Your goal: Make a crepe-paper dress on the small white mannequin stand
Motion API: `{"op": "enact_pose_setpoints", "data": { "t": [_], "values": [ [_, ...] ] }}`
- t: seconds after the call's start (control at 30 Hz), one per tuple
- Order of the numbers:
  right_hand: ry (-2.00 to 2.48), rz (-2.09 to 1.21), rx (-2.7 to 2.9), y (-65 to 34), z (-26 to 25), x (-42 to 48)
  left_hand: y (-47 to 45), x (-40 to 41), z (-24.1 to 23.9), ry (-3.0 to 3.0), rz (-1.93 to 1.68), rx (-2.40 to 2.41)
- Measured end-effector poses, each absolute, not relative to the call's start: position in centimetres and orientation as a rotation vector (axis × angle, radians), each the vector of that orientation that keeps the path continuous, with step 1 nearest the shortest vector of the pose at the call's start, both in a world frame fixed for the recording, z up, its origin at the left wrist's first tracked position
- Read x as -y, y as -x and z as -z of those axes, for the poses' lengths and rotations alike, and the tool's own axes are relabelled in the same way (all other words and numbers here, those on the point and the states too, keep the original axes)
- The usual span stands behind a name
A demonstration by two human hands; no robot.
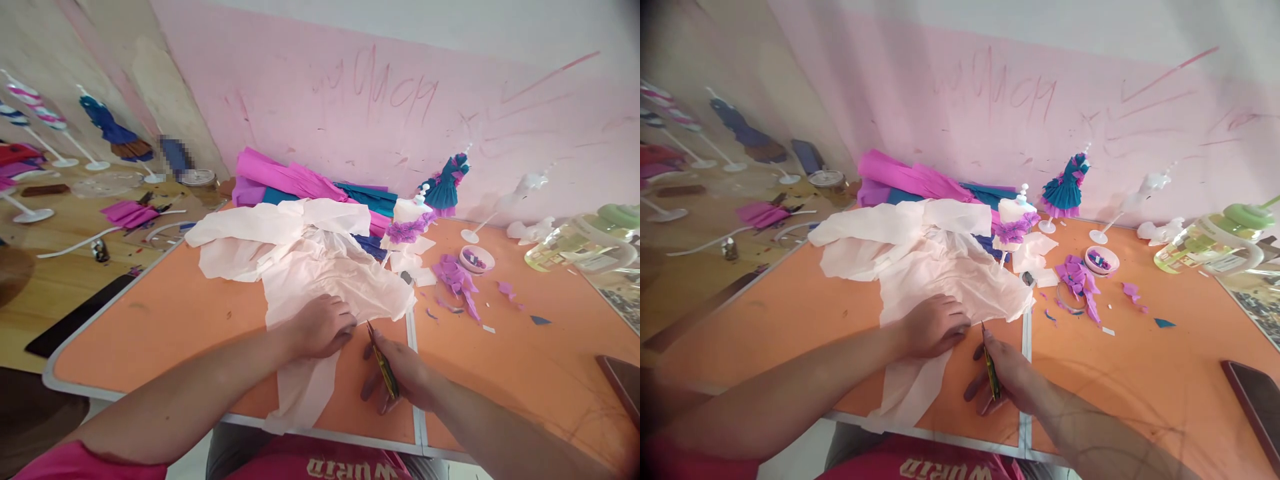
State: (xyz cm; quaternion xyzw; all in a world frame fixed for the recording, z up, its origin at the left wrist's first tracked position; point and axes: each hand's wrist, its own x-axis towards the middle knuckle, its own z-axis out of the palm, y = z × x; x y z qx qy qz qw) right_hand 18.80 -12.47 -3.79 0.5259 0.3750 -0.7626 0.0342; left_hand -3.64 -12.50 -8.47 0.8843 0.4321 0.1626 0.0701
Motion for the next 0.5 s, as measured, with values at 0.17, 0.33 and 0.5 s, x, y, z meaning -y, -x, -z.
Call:
{"op": "enact_pose_setpoints", "data": {
  "t": [0.17,0.33,0.5],
  "values": [
    [-1.683,2.288,-1.193,-19.6,3.8,12.2,4.0,12.6,8.1,-2.581,-0.511,-1.250],
    [-1.638,2.360,-1.143,-19.8,3.8,12.8,4.1,13.0,7.6,-2.654,-0.425,-1.336],
    [-1.656,2.366,-1.055,-19.6,3.7,13.3,3.1,12.8,8.7,-2.800,-0.481,-1.301]
  ]
}}
